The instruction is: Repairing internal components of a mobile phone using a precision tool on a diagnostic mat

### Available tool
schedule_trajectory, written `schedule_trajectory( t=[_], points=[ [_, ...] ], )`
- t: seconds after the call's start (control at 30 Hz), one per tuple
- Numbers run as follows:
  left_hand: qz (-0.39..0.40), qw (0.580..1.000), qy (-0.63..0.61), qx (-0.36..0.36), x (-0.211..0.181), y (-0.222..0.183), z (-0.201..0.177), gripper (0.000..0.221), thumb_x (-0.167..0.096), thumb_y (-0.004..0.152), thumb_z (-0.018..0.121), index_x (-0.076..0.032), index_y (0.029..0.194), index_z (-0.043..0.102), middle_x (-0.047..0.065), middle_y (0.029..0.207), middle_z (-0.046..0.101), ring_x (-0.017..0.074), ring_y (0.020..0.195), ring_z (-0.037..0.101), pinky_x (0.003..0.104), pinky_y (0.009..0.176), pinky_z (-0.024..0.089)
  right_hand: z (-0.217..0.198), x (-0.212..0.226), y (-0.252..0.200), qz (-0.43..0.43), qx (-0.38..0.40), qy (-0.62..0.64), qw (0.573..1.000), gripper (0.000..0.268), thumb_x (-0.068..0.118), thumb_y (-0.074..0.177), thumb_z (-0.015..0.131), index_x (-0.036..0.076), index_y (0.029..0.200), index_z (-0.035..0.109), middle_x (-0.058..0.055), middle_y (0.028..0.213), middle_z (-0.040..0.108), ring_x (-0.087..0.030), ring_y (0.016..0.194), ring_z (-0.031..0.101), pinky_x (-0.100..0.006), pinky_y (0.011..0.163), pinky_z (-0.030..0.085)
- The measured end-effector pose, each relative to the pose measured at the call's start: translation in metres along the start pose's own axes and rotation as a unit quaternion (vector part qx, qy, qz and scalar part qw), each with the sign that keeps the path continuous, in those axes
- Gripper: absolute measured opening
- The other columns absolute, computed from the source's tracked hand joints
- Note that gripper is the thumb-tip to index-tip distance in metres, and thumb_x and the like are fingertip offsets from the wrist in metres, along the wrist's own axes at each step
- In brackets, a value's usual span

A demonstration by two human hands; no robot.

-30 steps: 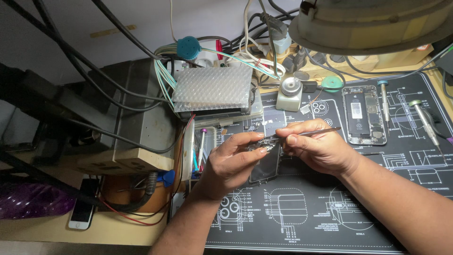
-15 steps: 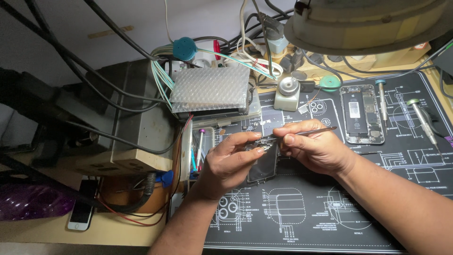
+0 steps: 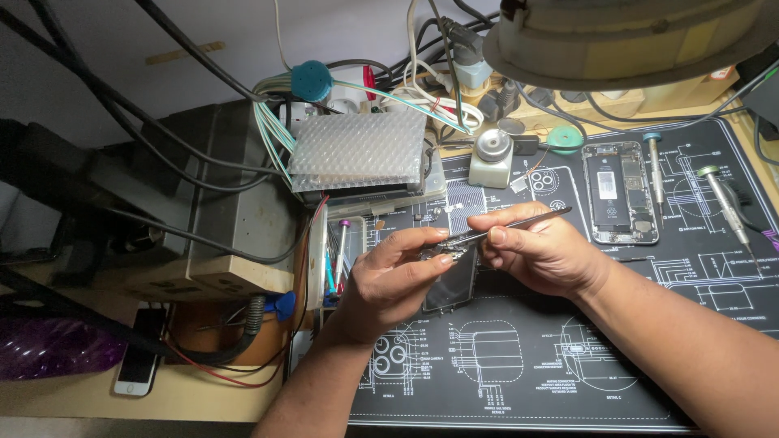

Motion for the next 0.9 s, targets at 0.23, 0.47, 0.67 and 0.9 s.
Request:
schedule_trajectory(
  t=[0.23,0.47,0.67,0.9],
  points=[
    [0.003,1.000,0.003,-0.002,0.004,-0.004,0.001,0.024,0.011,0.085,0.070,-0.001,0.104,0.078,0.024,0.119,0.068,0.0380,0.105,0.074,0.040,0.084,0.066,0.003,0.004,-0.003,-0.003,0.006,-0.003,1.000,0.026,-0.006,0.088,0.070,-0.007,0.113,0.074,-0.020,0.083,0.072,-0.021,0.072,0.068,-0.030,0.060,0.058],
    [-0.009,1.000,0.002,-0.010,0.002,-0.001,-0.002,0.022,0.010,0.086,0.071,-0.001,0.103,0.077,0.023,0.118,0.068,0.0378,0.101,0.075,0.040,0.080,0.067,0.002,0.007,0.001,-0.016,0.024,-0.011,1.000,0.024,-0.005,0.088,0.069,-0.007,0.111,0.075,-0.022,0.084,0.072,-0.022,0.069,0.066,-0.031,0.059,0.058],
    [-0.011,0.999,0.028,-0.026,-0.003,0.003,-0.001,0.025,0.009,0.085,0.073,-0.001,0.108,0.073,0.023,0.112,0.071,0.0369,0.093,0.077,0.041,0.074,0.067,0.006,0.012,0.001,-0.020,0.025,-0.026,0.999,0.022,-0.006,0.087,0.069,-0.006,0.108,0.076,-0.022,0.079,0.069,-0.023,0.069,0.065,-0.033,0.059,0.058],
    [-0.067,0.996,0.045,-0.034,-0.005,0.007,-0.005,0.040,0.000,0.086,0.077,-0.002,0.124,0.069,0.018,0.111,0.072,0.0317,0.092,0.077,0.037,0.071,0.066,0.013,0.017,0.002,-0.018,0.030,-0.030,0.999,0.020,-0.006,0.088,0.068,-0.007,0.107,0.076,-0.023,0.078,0.068,-0.025,0.069,0.066,-0.033,0.059,0.058]
  ],
)
Point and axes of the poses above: each hand's wrist, its own y-axis towards the middle knuckle, its own z-axis out of the palm, x = y × z, the point moved 3 cm from there along y, towards the middle knuckle
